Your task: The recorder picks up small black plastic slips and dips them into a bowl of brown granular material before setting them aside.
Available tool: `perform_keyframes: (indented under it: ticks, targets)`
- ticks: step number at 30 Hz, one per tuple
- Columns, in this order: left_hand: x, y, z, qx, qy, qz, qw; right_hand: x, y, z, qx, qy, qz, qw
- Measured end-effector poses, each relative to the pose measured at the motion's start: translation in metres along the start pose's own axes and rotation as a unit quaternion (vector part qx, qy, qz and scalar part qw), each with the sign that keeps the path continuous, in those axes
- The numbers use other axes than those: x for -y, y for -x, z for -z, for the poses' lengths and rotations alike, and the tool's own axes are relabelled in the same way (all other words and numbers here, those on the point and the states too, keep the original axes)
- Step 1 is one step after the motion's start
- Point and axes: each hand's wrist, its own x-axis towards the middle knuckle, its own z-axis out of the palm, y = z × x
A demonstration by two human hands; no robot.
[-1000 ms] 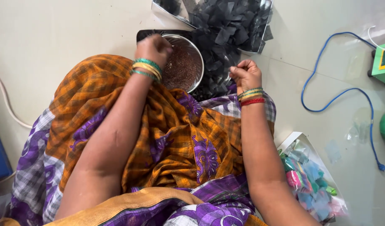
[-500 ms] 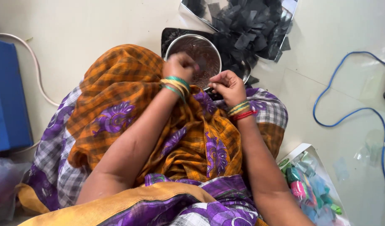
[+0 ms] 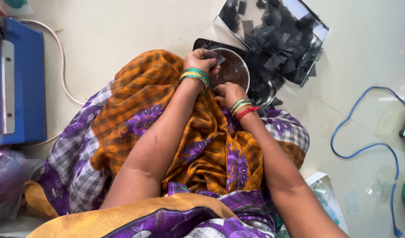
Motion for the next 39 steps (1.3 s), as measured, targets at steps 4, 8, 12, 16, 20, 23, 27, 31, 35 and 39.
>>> perform_keyframes:
  ticks: [4,8,12,16,20,23,27,31,35,39]
  targets:
    - [-0.004,0.006,-0.004,-0.005,-0.024,0.067,0.997,0.007,0.004,-0.01,-0.021,-0.005,0.08,0.997]
    - [-0.001,0.009,-0.009,0.016,-0.036,0.094,0.995,-0.013,0.004,-0.012,-0.036,0.018,0.039,0.998]
    - [0.007,0.01,-0.01,0.03,-0.04,0.109,0.993,-0.028,0.005,0.009,-0.161,-0.144,-0.033,0.976]
    - [0.02,0.006,-0.019,0.053,-0.058,0.16,0.984,-0.013,0.007,0.054,-0.204,-0.322,-0.121,0.917]
    - [0.012,0.016,-0.023,0.07,-0.053,0.23,0.969,0.002,0.0,0.06,-0.198,-0.368,-0.074,0.906]
    - [0.014,0.015,-0.02,0.086,-0.031,0.251,0.964,0.011,0.0,0.056,-0.197,-0.307,-0.059,0.929]
    - [0.015,0.014,-0.02,0.087,-0.021,0.267,0.96,0.016,0.005,0.058,-0.231,-0.178,0.021,0.956]
    - [0.012,0.015,-0.021,0.074,-0.024,0.26,0.963,0.023,0.007,0.063,-0.228,-0.157,0.035,0.96]
    - [0.012,0.013,-0.02,0.07,-0.01,0.265,0.962,0.023,0.008,0.064,-0.231,-0.165,0.032,0.958]
    - [0.007,0.018,-0.022,0.066,-0.025,0.259,0.963,0.016,0.011,0.063,-0.239,-0.214,0.031,0.947]
